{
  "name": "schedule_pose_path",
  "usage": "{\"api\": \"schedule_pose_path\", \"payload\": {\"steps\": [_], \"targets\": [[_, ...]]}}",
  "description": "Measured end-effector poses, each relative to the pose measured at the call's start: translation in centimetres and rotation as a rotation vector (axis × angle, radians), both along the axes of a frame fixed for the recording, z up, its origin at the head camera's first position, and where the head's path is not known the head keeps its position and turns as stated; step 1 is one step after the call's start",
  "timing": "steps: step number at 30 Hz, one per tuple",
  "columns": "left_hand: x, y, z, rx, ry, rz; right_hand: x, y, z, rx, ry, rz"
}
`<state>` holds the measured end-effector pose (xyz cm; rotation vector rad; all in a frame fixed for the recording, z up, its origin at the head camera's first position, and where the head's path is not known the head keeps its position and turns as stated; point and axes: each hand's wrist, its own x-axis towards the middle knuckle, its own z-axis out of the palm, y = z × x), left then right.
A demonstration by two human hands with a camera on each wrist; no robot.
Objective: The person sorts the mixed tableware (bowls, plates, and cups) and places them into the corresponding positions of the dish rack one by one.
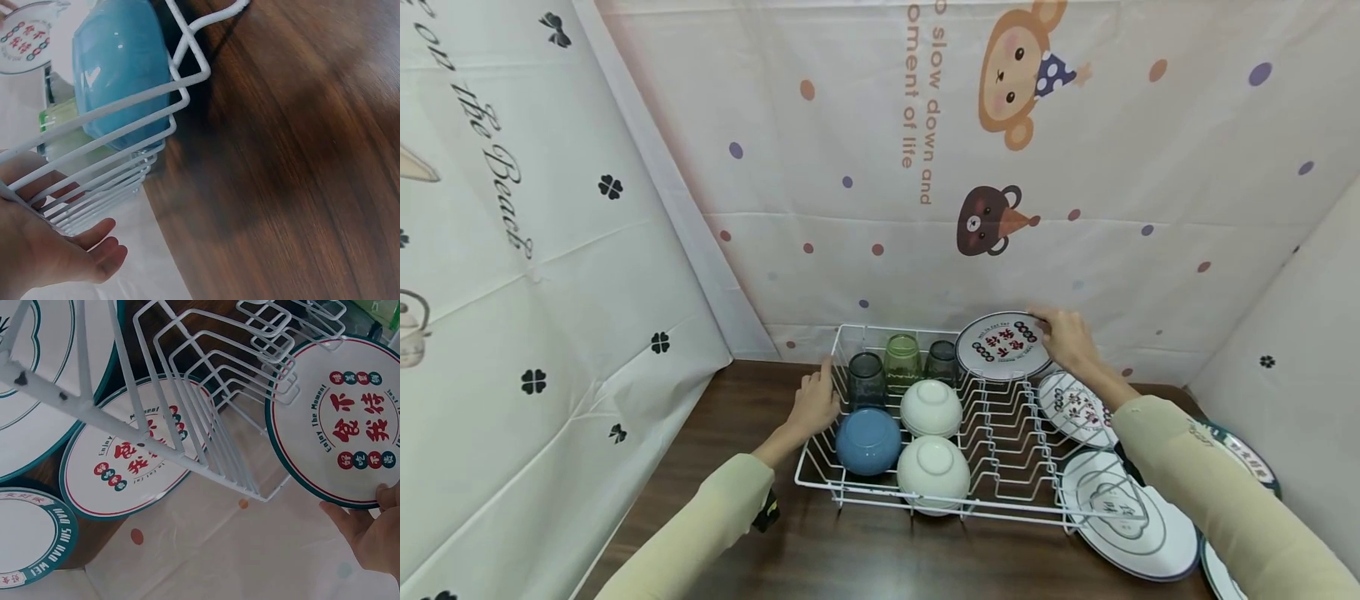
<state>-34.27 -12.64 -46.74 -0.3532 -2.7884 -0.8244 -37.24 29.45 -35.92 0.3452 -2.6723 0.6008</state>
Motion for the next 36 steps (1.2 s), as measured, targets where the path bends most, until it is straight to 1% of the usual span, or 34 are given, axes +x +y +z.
{"api": "schedule_pose_path", "payload": {"steps": [4, 8, 14, 19, 22, 30, 36], "targets": [[-0.1, 0.2, -0.1, 0.021, 0.029, -0.010, -0.3, 0.0, -0.1, 0.032, -0.002, -0.018], [-0.1, 0.4, 0.0, 0.032, 0.021, -0.010, -0.5, 0.0, -0.3, 0.062, -0.019, -0.030], [-0.1, 0.3, 0.3, 0.037, 0.023, 0.008, -1.0, -0.3, -0.7, 0.117, -0.043, -0.017], [-0.4, 0.1, 0.3, 0.031, 0.030, 0.003, -1.2, -0.4, -0.7, 0.149, -0.087, -0.009], [-0.4, 0.2, 0.2, 0.035, 0.022, -0.004, -1.2, -0.4, -0.7, 0.161, -0.100, 0.005], [0.1, 0.3, 0.0, 0.045, 0.060, -0.021, -1.4, -0.1, -1.2, 0.191, -0.151, 0.026], [0.0, 0.0, -0.1, 0.050, 0.090, -0.027, -2.0, -0.1, -1.4, 0.196, -0.179, 0.037]]}}
